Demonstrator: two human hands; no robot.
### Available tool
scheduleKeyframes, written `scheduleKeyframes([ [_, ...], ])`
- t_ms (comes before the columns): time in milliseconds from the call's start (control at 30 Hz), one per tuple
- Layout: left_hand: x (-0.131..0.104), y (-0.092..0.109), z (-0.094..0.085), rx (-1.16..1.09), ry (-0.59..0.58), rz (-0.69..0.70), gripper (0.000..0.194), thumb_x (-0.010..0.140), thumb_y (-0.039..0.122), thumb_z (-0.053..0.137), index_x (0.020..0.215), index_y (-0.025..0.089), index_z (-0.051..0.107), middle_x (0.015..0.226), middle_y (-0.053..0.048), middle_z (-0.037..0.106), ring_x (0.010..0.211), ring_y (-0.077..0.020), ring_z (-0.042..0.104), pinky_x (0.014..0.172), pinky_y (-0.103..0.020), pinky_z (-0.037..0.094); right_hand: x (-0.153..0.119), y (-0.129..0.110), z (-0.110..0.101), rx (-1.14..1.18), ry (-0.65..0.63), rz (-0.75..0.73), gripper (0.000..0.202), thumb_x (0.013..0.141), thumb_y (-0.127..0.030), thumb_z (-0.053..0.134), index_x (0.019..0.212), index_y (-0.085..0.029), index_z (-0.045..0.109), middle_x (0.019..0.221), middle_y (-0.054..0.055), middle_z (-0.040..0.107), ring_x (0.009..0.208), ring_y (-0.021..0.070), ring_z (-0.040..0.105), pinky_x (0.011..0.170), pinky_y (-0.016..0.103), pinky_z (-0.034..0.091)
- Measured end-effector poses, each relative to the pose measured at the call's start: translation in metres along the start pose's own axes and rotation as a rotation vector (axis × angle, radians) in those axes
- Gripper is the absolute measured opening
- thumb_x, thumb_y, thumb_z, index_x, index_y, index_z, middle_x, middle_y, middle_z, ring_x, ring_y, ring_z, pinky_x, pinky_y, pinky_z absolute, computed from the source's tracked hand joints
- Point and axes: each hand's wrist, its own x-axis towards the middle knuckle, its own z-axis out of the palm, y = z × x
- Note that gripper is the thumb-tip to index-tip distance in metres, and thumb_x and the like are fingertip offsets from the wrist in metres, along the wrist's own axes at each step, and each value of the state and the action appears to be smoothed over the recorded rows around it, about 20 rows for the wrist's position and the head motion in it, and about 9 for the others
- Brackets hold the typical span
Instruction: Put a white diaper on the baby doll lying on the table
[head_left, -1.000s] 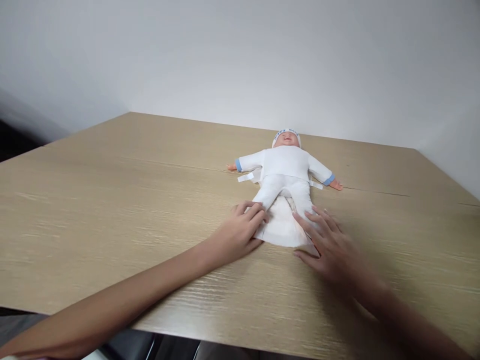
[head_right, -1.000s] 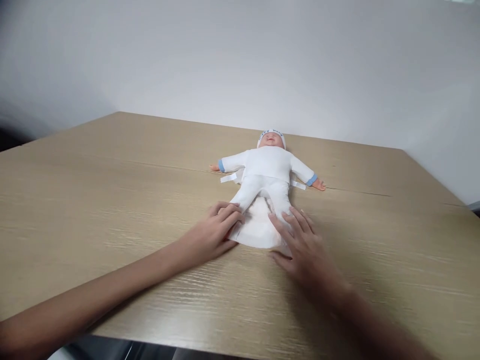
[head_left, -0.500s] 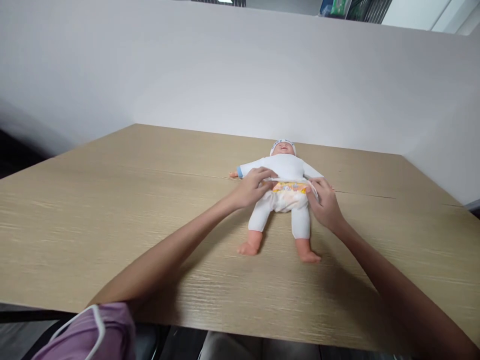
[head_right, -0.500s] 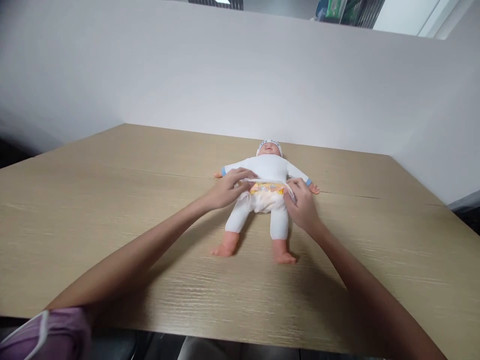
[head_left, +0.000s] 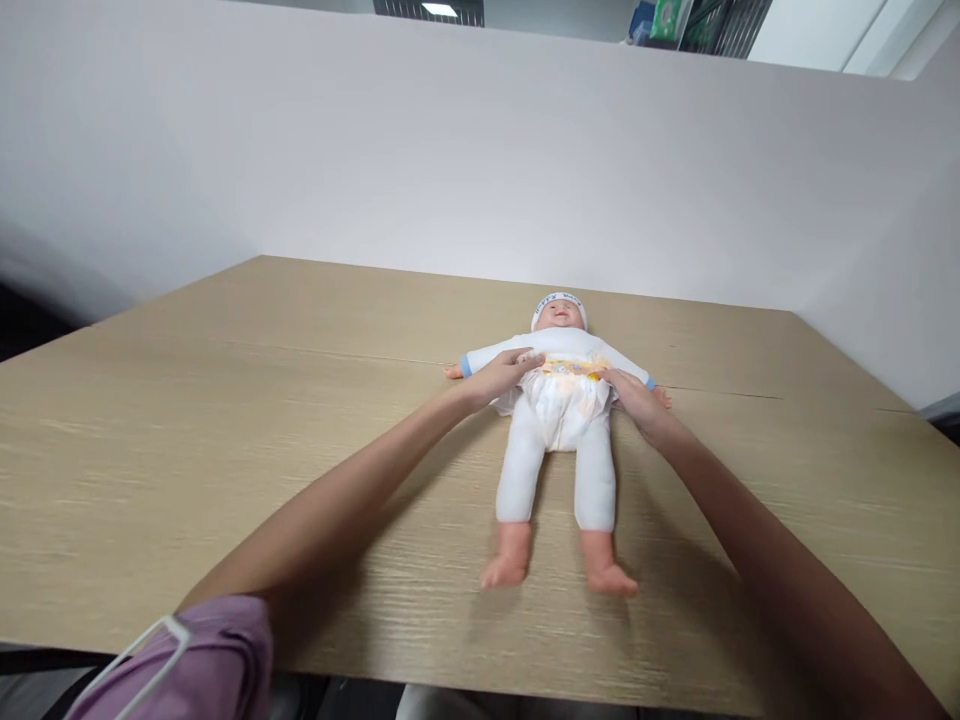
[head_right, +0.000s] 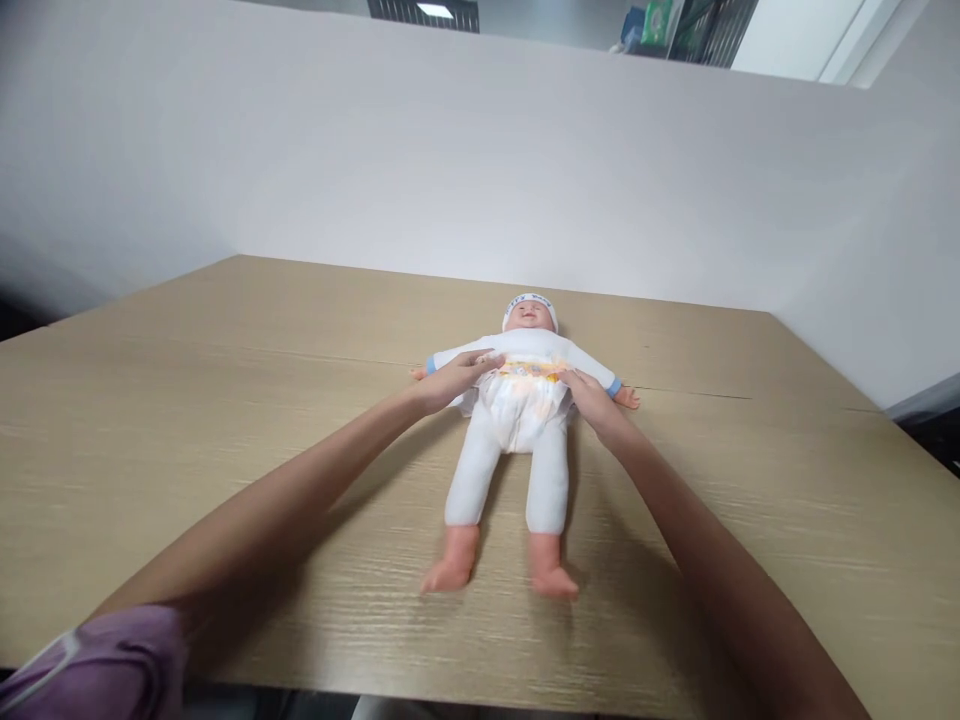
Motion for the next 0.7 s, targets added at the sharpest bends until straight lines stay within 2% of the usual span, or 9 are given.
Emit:
scheduleKeyframes([
  [100,-0.015,0.002,-0.005,0.013,-0.05,-0.023,0.06,0.088,0.076,0.069,0.105,0.019,0.077,0.108,-0.008,0.079,0.104,-0.0286,0.071,0.087,-0.036,0.054,-0.014,-0.001,-0.012,-0.021,-0.046,0.006,0.04,0.086,-0.063,0.069,0.094,-0.025,0.076,0.098,0.005,0.079,0.09,0.0248,0.071,0.08,0.035,0.058],
  [200,-0.015,0.002,-0.011,0.078,0.026,-0.033,0.05,0.09,0.068,0.071,0.11,0.022,0.076,0.095,-0.003,0.075,0.089,-0.0225,0.068,0.078,-0.033,0.05,-0.018,0.0,-0.024,-0.052,-0.028,-0.016,0.051,0.082,-0.071,0.073,0.102,-0.024,0.076,0.096,0.006,0.078,0.084,0.0246,0.071,0.075,0.037,0.059],
  [267,-0.01,0.001,-0.013,0.071,0.094,-0.015,0.045,0.093,0.06,0.07,0.117,0.022,0.073,0.098,-0.004,0.076,0.09,-0.0215,0.068,0.08,-0.033,0.051,-0.022,0.004,-0.031,-0.079,0.031,-0.047,0.057,0.081,-0.075,0.071,0.108,-0.024,0.073,0.103,0.009,0.079,0.086,0.0252,0.071,0.078,0.039,0.059],
  [367,-0.009,0.006,-0.008,0.113,0.186,0.11,0.034,0.099,0.05,0.062,0.117,0.022,0.071,0.12,-0.008,0.077,0.107,-0.0223,0.068,0.094,-0.036,0.053,-0.037,0.016,-0.042,-0.151,0.132,-0.087,0.055,0.084,-0.071,0.069,0.108,-0.023,0.072,0.106,0.012,0.077,0.085,0.0259,0.069,0.084,0.044,0.057],
  [433,-0.012,0.015,0.002,0.244,0.26,0.219,0.029,0.103,0.045,0.056,0.115,0.022,0.07,0.127,-0.008,0.075,0.113,-0.0234,0.066,0.101,-0.039,0.051,-0.048,0.027,-0.048,-0.289,0.196,-0.149,0.046,0.086,-0.066,0.068,0.102,-0.023,0.071,0.096,0.01,0.074,0.082,0.0261,0.065,0.085,0.045,0.054],
  [500,-0.016,0.028,0.018,0.426,0.285,0.351,0.027,0.106,0.042,0.053,0.115,0.023,0.07,0.126,-0.007,0.076,0.116,-0.0251,0.065,0.106,-0.042,0.049,-0.056,0.037,-0.051,-0.472,0.227,-0.242,0.04,0.089,-0.063,0.066,0.095,-0.024,0.069,0.086,0.008,0.069,0.081,0.0271,0.063,0.086,0.045,0.052],
  [600,-0.018,0.042,0.045,0.714,0.186,0.528,0.027,0.105,0.044,0.057,0.114,0.022,0.071,0.124,-0.008,0.075,0.122,-0.029,0.061,0.11,-0.047,0.045,-0.057,0.049,-0.051,-0.614,0.227,-0.293,0.038,0.091,-0.064,0.06,0.085,-0.026,0.061,0.08,0.006,0.064,0.082,0.0277,0.062,0.088,0.045,0.05],
  [700,-0.012,0.045,0.066,0.9,0.099,0.551,0.036,0.102,0.054,0.063,0.114,0.021,0.072,0.122,-0.01,0.073,0.121,-0.0326,0.058,0.108,-0.05,0.044,-0.053,0.055,-0.047,-0.618,0.242,-0.246,0.041,0.09,-0.067,0.058,0.08,-0.027,0.054,0.076,0.004,0.062,0.08,0.0264,0.061,0.089,0.044,0.049],
])
